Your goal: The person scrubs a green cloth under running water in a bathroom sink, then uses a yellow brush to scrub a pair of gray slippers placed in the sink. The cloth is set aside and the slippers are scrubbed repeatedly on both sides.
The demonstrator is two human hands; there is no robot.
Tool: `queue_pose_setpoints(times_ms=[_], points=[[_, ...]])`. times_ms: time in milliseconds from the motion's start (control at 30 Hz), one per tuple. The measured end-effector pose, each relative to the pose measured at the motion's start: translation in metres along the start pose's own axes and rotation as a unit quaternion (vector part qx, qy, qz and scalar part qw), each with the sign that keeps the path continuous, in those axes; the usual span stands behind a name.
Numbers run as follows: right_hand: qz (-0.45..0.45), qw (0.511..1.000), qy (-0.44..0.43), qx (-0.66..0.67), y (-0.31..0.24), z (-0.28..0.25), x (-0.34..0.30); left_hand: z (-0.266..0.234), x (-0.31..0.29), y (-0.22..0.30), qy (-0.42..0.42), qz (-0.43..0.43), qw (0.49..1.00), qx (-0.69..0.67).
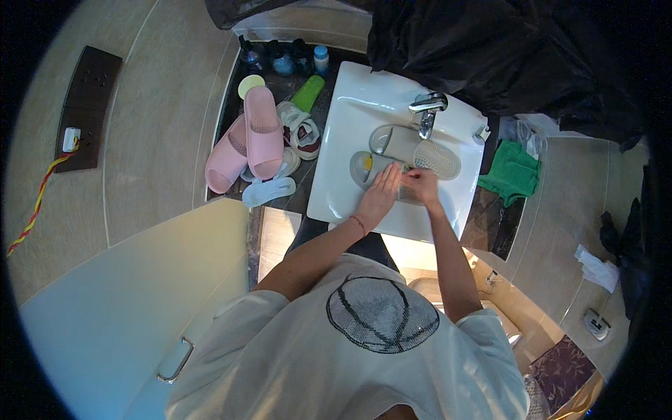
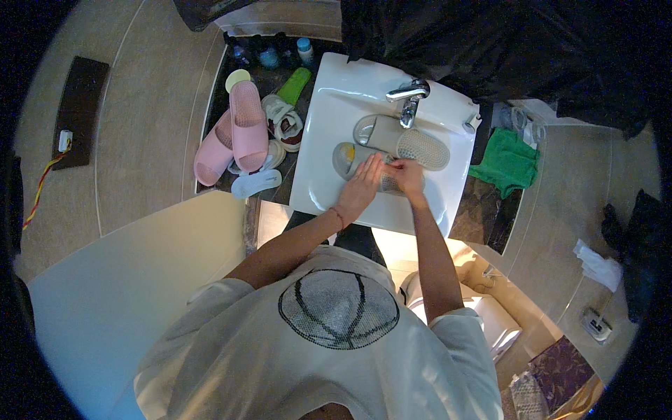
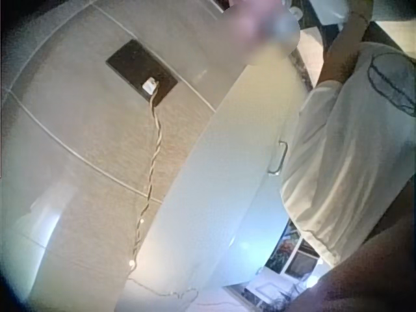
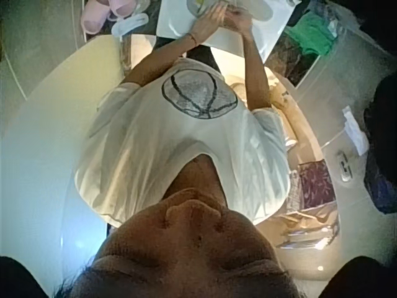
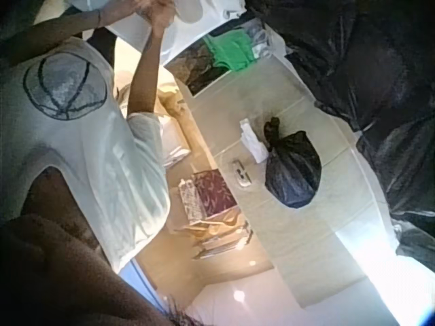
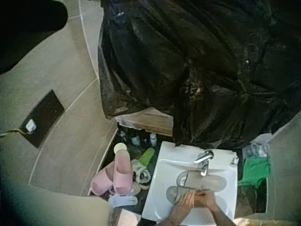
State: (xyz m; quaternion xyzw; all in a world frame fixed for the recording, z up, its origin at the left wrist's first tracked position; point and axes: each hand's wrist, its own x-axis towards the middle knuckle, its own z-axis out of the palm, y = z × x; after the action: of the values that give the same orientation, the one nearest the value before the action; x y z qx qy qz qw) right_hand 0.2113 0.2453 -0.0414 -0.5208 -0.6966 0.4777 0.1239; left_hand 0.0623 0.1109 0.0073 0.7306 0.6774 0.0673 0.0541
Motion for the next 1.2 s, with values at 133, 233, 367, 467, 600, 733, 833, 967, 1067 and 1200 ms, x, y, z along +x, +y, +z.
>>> queue_pose_setpoints(times_ms=[133, 233, 367, 467, 600, 733, 833, 967, 1067, 1200], points=[[0.006, 0.999, -0.014, -0.052, -0.021, -0.029, -0.005, -0.005, -0.003, -0.002, -0.011, 0.001, 1.000, 0.026], [-0.054, 0.998, 0.007, -0.034, -0.002, 0.009, 0.000, -0.009, -0.003, 0.001, 0.000, 0.013, 1.000, 0.021], [0.034, 0.992, -0.120, 0.014, -0.009, -0.003, 0.005, 0.003, -0.006, -0.005, -0.024, 0.018, 0.998, 0.058], [0.068, 0.980, -0.168, 0.078, 0.005, -0.055, 0.005, 0.001, -0.006, -0.004, -0.008, 0.014, 1.000, 0.017], [-0.026, 0.989, -0.146, -0.015, -0.014, -0.013, 0.004, -0.008, -0.006, -0.004, -0.002, 0.015, 1.000, 0.003], [-0.020, 0.990, -0.130, -0.040, -0.007, -0.029, 0.002, 0.007, -0.006, -0.005, 0.032, 0.021, 0.999, -0.011], [0.036, 0.975, -0.191, 0.103, -0.012, -0.068, 0.001, 0.006, -0.007, -0.007, 0.018, 0.017, 1.000, 0.006], [-0.039, 0.982, -0.183, -0.019, -0.001, -0.013, 0.005, 0.004, -0.005, -0.002, 0.024, 0.022, 0.999, 0.003], [-0.015, 0.984, -0.174, -0.041, 0.011, -0.012, 0.008, 0.002, -0.006, -0.005, 0.017, 0.028, 0.999, 0.007], [0.071, 0.973, -0.213, 0.059, 0.020, -0.073, 0.011, 0.010, -0.006, -0.007, 0.024, 0.005, 1.000, 0.004]])
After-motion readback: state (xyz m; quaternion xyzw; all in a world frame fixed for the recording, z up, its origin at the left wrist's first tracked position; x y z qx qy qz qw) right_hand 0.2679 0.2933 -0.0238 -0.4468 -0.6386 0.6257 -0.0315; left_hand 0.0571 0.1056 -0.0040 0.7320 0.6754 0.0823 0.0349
